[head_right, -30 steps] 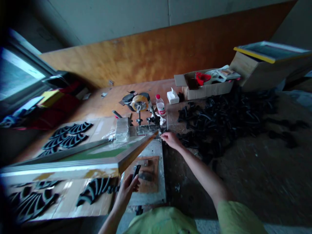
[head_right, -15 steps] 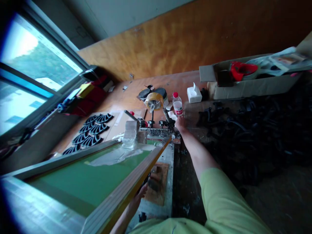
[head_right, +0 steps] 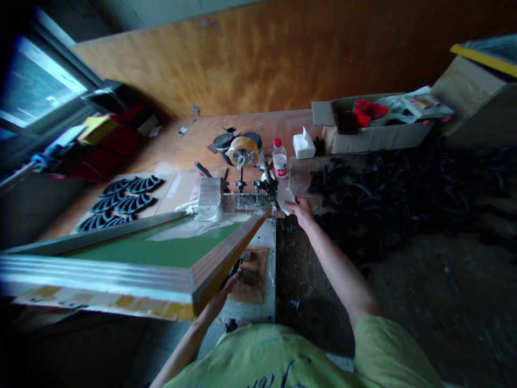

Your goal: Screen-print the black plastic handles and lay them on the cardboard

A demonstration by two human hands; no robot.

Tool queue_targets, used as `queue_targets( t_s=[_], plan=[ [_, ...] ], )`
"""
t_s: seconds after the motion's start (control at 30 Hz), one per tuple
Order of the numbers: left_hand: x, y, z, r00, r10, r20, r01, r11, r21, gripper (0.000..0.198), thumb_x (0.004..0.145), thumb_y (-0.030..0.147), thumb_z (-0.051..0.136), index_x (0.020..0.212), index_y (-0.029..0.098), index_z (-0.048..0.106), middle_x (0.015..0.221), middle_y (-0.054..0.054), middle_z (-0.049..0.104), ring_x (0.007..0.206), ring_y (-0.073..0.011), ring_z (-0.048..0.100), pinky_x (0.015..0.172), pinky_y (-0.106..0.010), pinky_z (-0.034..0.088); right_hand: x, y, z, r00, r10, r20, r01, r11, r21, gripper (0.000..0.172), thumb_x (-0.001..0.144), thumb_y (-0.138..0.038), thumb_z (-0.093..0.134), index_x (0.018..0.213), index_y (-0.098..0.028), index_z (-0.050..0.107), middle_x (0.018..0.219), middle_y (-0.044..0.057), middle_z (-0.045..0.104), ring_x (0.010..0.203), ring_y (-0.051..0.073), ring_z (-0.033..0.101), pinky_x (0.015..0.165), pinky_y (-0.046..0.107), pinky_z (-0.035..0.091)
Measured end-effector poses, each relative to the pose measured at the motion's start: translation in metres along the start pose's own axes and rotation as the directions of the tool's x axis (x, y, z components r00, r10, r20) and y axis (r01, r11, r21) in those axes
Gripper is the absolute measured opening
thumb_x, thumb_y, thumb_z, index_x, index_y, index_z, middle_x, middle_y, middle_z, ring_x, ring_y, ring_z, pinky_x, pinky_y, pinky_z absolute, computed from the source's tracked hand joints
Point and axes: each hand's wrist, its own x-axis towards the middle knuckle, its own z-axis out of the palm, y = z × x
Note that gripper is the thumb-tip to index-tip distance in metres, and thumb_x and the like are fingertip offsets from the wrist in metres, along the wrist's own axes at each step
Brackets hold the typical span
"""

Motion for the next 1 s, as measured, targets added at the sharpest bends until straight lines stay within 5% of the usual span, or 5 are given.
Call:
queue_targets(
  t_s=[0.17, 0.4, 0.63, 0.87, 1.0],
  plan=[
    [0.003, -0.009, -0.005, 0.980, 0.198, -0.014, -0.194, 0.970, 0.147, 0.024, 0.084, 0.047, 0.063, 0.083, 0.022, 0.064, 0.073, -0.002, 0.065, 0.075, -0.0207, 0.063, 0.063, -0.025, 0.042, -0.079, 0.012, 0.005, 0.999, 0.034, -0.011, -0.034, 0.999, -0.024, 0.048, 0.049, -0.046, 0.084, 0.082, -0.018, 0.063, 0.076, 0.002, 0.067, 0.071, 0.019, 0.064, 0.061, 0.027, 0.049],
    [0.010, -0.012, -0.010, 0.932, 0.364, 0.005, -0.319, 0.810, 0.492, 0.036, 0.093, 0.052, 0.050, 0.109, 0.023, 0.064, 0.100, -0.009, 0.071, 0.090, -0.0232, 0.067, 0.068, -0.025, 0.040, -0.147, 0.034, 0.050, 0.991, 0.089, 0.099, -0.074, 0.987, -0.145, 0.043, 0.052, -0.041, 0.083, 0.081, -0.017, 0.061, 0.076, 0.000, 0.066, 0.067, 0.015, 0.059, 0.062, 0.025, 0.045],
    [0.022, -0.001, -0.011, 0.886, 0.461, 0.045, -0.400, 0.712, 0.577, 0.041, 0.096, 0.052, 0.043, 0.115, 0.023, 0.065, 0.104, -0.011, 0.071, 0.096, -0.0246, 0.067, 0.074, -0.027, 0.044, -0.147, 0.051, 0.107, 0.964, 0.039, 0.265, 0.067, 0.922, -0.381, 0.037, 0.060, -0.046, 0.077, 0.077, -0.018, 0.058, 0.075, -0.001, 0.065, 0.067, 0.015, 0.058, 0.062, 0.024, 0.045],
    [0.028, -0.008, -0.010, 0.837, 0.542, 0.075, -0.485, 0.670, 0.563, 0.036, 0.097, 0.045, 0.047, 0.123, 0.026, 0.062, 0.103, -0.006, 0.072, 0.098, -0.0207, 0.066, 0.077, -0.026, 0.046, -0.142, 0.053, 0.114, 0.944, 0.125, 0.307, 0.193, 0.545, -0.816, 0.030, 0.064, -0.035, 0.081, 0.082, -0.018, 0.064, 0.081, 0.002, 0.070, 0.073, 0.017, 0.062, 0.063, 0.022, 0.040],
    [0.029, -0.009, -0.010, 0.828, 0.557, 0.072, -0.493, 0.661, 0.566, 0.035, 0.097, 0.048, 0.046, 0.116, 0.025, 0.064, 0.102, -0.005, 0.072, 0.095, -0.0194, 0.068, 0.074, -0.025, 0.047, -0.132, 0.047, 0.119, 0.923, 0.261, 0.284, 0.139, 0.463, -0.876, 0.028, 0.064, -0.035, 0.083, 0.081, -0.018, 0.069, 0.080, 0.003, 0.072, 0.075, 0.019, 0.065, 0.062, 0.022, 0.041]
  ],
)
